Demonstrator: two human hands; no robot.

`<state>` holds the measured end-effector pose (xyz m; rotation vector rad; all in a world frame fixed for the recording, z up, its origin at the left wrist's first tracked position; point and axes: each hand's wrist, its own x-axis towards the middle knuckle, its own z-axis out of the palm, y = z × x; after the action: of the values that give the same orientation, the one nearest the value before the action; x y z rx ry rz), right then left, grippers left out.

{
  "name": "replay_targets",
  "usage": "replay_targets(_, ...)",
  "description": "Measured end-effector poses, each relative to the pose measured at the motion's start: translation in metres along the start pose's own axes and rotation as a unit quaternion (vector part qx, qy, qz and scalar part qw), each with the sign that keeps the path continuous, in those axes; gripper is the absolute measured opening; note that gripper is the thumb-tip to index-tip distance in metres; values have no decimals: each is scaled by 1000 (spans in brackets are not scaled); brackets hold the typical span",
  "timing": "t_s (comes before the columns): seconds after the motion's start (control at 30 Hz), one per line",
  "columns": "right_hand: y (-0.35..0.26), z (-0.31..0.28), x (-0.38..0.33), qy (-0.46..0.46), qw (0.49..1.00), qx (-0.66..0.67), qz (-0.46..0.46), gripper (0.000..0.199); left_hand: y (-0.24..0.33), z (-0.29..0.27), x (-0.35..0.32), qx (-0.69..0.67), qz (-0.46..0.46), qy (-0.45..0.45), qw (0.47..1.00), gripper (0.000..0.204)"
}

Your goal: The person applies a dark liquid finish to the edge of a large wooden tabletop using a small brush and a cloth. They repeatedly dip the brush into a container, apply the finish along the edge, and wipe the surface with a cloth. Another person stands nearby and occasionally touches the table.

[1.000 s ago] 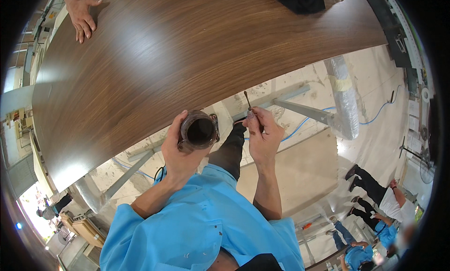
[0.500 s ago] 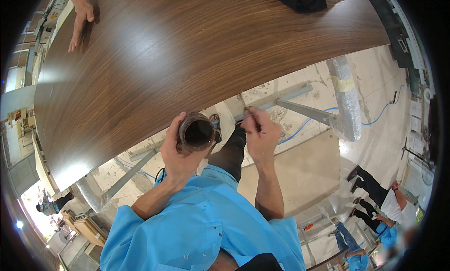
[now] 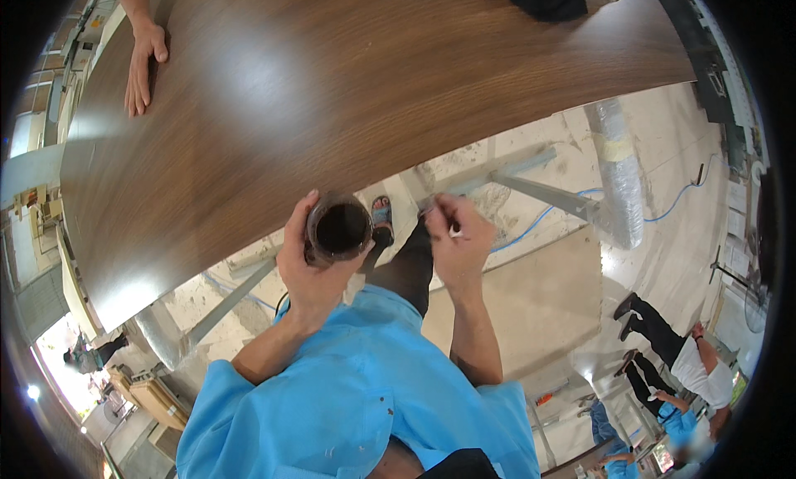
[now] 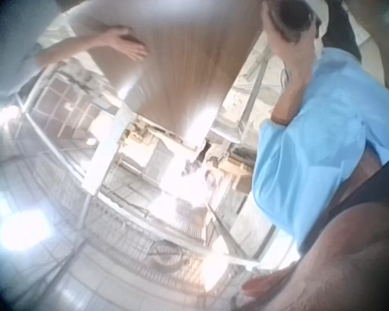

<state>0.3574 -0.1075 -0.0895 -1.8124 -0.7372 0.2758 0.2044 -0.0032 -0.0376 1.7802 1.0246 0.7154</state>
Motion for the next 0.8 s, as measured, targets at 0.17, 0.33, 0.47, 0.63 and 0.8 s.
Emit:
replay_targets(0.17,-1,8,-1,54,990,84,103,10,-2,-6,-2,-31,-2,11,999,81)
replay_targets(0.33,-12,26,-13,-34,998,42,44,9,-5,-15,-2,-5,-3,34,999,83)
replay_targets(0.47,-15,26,-17,-3,995,78,59,8,-7,-22,-4,-14,-13,52,998,83)
replay_targets(0.63,-20,38,-21,-25,993,74,94,9,-9,-31,-4,0,-12,61,998,82)
replay_targets(0.8,-24,47,-30,-28,995,92,33,9,-10,-36,-5,-19,-19,65,998,82)
